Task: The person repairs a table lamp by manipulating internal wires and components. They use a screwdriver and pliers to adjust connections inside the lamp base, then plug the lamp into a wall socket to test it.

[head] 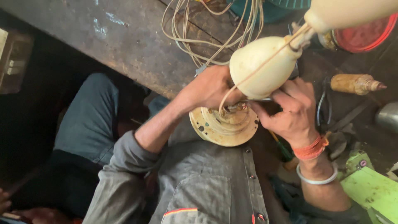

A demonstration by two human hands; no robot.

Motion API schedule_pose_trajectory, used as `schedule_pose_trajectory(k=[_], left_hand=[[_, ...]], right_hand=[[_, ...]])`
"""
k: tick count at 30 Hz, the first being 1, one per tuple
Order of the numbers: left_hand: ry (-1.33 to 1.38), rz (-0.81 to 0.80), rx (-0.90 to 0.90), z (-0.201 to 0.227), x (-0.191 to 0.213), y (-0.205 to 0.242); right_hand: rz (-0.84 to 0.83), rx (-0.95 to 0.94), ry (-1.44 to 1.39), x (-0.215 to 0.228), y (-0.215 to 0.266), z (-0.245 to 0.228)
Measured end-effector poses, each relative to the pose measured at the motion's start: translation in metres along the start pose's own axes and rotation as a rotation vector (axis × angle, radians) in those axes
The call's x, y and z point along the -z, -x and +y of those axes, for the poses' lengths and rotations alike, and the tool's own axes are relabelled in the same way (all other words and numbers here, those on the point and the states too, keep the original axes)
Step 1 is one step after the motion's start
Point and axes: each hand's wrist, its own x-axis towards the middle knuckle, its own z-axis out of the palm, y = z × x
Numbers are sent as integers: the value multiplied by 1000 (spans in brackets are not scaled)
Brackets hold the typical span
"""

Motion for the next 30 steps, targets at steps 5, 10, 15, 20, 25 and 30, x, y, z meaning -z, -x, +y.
schedule_pose_trajectory(k=[5, 10, 15, 20, 25, 30], left_hand=[[-78, -25, 148, 9, -2, 6], [39, 38, -27, 6, -2, 3], [-8, 7, 17, 1, -1, 6], [34, 32, -85, 0, -2, 5], [-30, -4, -20, -4, -2, 3], [-70, 4, 56, -1, -3, 2]], right_hand=[[34, -339, -419, -28, 23, -2], [117, -630, -500, -65, 52, -4], [224, -487, -223, -51, 69, -7], [168, -200, 54, -16, 44, -2], [112, 41, 163, -1, 12, 4], [31, 192, 220, 10, -7, -9]])
